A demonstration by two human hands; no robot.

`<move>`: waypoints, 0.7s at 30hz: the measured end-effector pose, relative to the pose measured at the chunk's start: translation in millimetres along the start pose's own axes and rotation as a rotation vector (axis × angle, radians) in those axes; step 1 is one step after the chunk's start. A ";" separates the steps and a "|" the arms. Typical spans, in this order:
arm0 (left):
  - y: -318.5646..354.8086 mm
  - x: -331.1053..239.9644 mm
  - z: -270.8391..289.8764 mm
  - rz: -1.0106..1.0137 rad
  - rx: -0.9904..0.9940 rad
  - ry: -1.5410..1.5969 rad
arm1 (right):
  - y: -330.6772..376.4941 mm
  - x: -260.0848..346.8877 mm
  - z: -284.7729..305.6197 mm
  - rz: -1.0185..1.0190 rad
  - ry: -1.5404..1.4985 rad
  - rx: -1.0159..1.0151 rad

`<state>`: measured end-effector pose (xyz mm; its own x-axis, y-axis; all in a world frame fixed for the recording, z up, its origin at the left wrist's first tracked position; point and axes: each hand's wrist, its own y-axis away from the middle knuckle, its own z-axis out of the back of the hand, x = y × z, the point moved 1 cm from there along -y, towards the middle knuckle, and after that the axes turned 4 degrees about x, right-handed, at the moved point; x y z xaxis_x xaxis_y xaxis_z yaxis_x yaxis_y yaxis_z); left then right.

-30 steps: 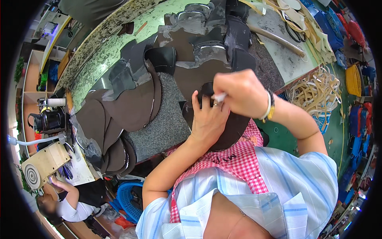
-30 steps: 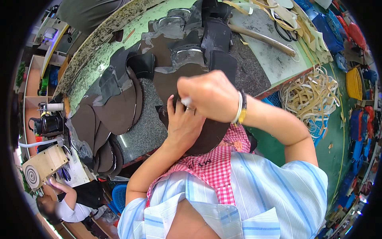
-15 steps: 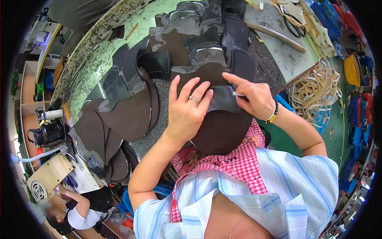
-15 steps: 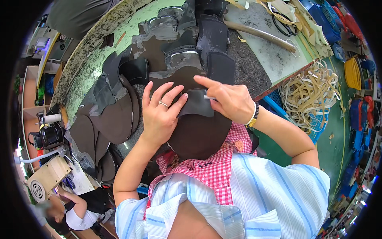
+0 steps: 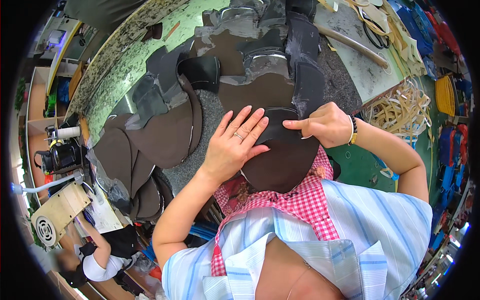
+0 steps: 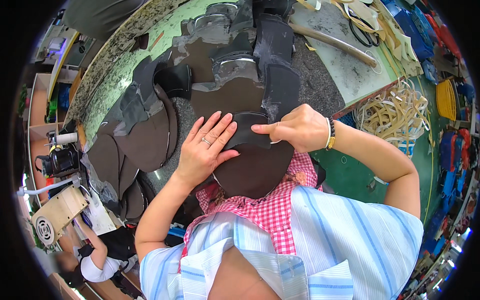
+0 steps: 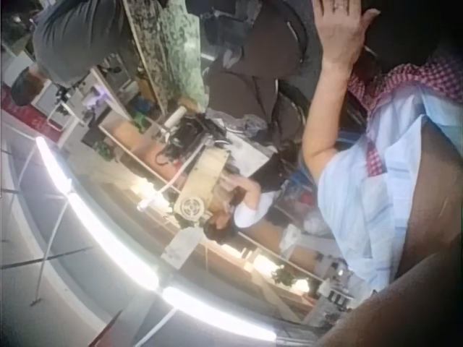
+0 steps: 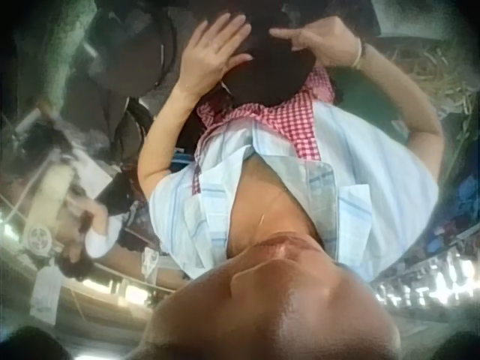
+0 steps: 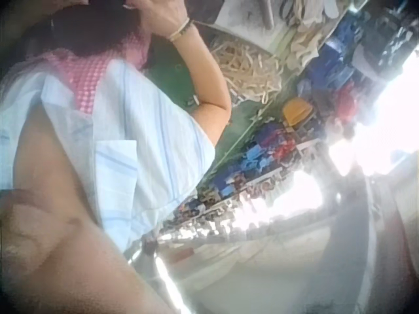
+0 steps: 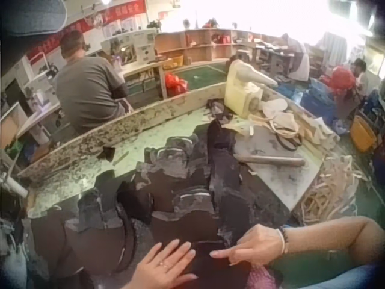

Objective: The person applies adhesive tape to the curved edges of black shoe upper components by hand, pulling a long strip of tape from a bin and carefully pressing it along the perimeter of several individual pieces on a workbench.

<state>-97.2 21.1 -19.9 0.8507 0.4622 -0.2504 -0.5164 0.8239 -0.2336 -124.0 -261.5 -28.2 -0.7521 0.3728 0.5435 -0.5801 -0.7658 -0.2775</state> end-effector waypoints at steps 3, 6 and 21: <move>10.6 4.5 -8.4 -0.040 -0.150 0.048 | 1.9 -3.5 -4.0 -0.037 -0.266 -0.095; 10.6 7.8 -0.7 0.308 -0.140 0.565 | -24.1 17.0 11.8 -0.750 -0.520 -0.406; 26.2 11.4 139.6 0.713 -0.548 -0.086 | -5.4 41.6 67.6 -0.499 -0.758 -0.612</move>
<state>-87.3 93.7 102.3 0.3038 0.8446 -0.4408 -0.8796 0.0709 -0.4705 -131.0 -277.3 49.5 -0.1228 -0.0109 0.9924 -0.9810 -0.1499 -0.1230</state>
